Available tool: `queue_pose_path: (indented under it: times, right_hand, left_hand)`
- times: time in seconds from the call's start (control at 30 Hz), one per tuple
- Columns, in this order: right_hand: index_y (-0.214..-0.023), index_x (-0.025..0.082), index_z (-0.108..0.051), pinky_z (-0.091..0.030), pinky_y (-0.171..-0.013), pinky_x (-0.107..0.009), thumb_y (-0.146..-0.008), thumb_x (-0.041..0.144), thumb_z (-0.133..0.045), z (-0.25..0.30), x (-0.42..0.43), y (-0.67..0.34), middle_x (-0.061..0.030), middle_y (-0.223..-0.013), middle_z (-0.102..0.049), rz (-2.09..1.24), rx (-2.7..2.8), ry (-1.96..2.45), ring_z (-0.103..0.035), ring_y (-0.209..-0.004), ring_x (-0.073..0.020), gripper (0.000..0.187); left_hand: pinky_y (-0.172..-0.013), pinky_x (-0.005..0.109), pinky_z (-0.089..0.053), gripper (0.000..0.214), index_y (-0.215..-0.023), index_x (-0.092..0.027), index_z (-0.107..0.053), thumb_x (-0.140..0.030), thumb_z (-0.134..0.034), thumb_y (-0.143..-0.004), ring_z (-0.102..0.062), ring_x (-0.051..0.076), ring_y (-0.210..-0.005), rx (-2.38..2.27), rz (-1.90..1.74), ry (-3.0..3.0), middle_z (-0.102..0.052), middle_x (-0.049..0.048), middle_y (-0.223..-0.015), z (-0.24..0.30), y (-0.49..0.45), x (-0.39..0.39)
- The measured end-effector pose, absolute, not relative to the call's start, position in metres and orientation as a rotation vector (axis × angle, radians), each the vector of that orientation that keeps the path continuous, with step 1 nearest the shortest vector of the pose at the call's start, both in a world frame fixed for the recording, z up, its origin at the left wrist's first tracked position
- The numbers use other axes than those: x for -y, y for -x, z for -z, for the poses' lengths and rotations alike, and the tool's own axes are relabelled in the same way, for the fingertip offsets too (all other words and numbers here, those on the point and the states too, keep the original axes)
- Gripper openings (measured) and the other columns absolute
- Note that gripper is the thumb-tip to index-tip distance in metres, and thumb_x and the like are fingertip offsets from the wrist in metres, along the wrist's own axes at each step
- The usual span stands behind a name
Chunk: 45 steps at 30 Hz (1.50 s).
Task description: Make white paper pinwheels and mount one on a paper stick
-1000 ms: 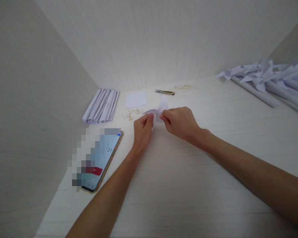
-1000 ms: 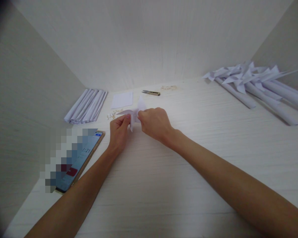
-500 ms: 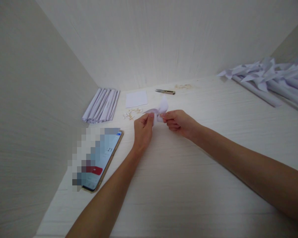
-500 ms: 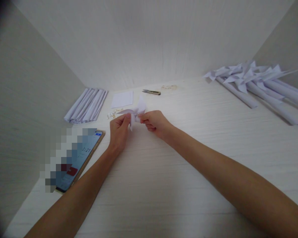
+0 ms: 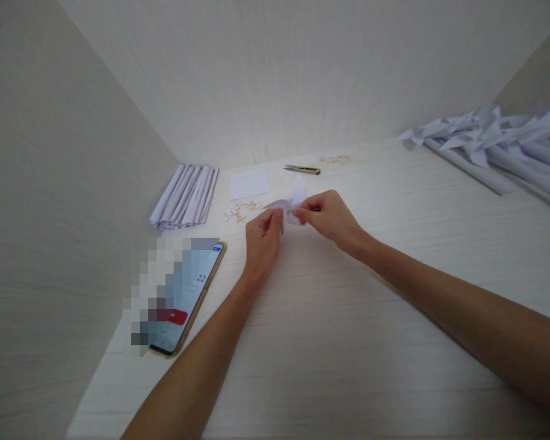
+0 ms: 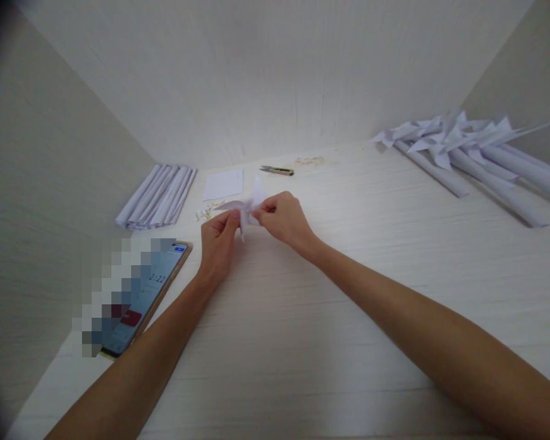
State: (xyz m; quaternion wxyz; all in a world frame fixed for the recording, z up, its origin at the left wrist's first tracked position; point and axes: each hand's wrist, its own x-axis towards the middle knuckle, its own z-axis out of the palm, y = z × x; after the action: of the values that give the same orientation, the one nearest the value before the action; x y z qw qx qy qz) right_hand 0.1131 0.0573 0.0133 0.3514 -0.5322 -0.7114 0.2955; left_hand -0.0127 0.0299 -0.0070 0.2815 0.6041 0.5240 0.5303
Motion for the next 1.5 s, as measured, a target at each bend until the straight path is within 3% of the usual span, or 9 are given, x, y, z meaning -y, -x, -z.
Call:
queue_pose_path:
  times: [0.13, 0.53, 1.0, 1.33, 1.5]
  right_hand:
    - [-0.044, 0.013, -0.050, -0.021, -0.044, -0.022, -0.066, 0.022, -0.052, -0.014, -0.057, -0.113, 0.0052, -0.039, -0.035, -0.774, 1.822, 1.336, -0.030, -0.042, -0.0058, 0.023]
    - [-0.044, 0.013, -0.049, -0.023, -0.045, -0.023, -0.066, 0.019, -0.054, -0.019, -0.056, -0.113, 0.0046, -0.040, -0.037, -0.747, 1.883, 1.339, -0.032, -0.042, -0.0058, 0.024]
    - [-0.044, 0.012, -0.052, -0.024, -0.046, -0.023, -0.066, 0.018, -0.055, -0.020, -0.057, -0.114, 0.0035, -0.042, -0.040, -0.687, 1.950, 1.373, -0.031, -0.042, -0.0058, 0.023]
    - [-0.046, 0.013, -0.055, -0.019, -0.046, -0.024, -0.069, 0.020, -0.053, -0.012, -0.057, -0.116, 0.0017, -0.043, -0.042, -0.288, 2.126, 1.370, -0.028, -0.044, -0.0070, 0.024]
    - [-0.049, 0.013, -0.057, -0.019, -0.046, -0.024, -0.071, 0.021, -0.051, -0.008, -0.058, -0.118, 0.0012, -0.043, -0.044, -0.257, 2.136, 1.343, -0.030, -0.044, -0.0074, 0.024]
  left_hand:
    - [-0.054, 0.023, -0.030, 0.025, -0.057, -0.017, -0.050, -0.029, -0.043, -0.078, -0.037, 0.010, -0.054, -1.414, -1.427, -1.637, -0.040, -0.0035, -0.053, 0.005, 0.011, -0.029]
    - [-0.053, 0.023, -0.031, 0.029, -0.051, -0.017, -0.045, -0.029, -0.043, -0.078, -0.038, 0.010, -0.053, -1.390, -1.454, -1.597, -0.041, -0.0043, -0.052, 0.006, 0.012, -0.031]
    - [-0.059, 0.023, -0.037, 0.026, -0.057, -0.016, -0.057, -0.026, -0.044, -0.078, -0.047, 0.012, -0.060, -1.381, -1.480, -1.585, -0.052, -0.0013, -0.056, 0.007, 0.013, -0.032]
    - [-0.058, 0.023, -0.039, 0.023, -0.064, -0.014, -0.063, -0.025, -0.046, -0.076, -0.051, 0.011, -0.060, -1.397, -1.477, -1.558, -0.059, -0.0002, -0.060, 0.011, 0.013, -0.034]
    - [-0.064, 0.023, -0.042, 0.015, -0.071, -0.013, -0.065, -0.017, -0.051, -0.069, -0.056, 0.012, -0.065, -1.341, -1.474, -1.508, -0.064, 0.0009, -0.065, 0.012, 0.011, -0.036]
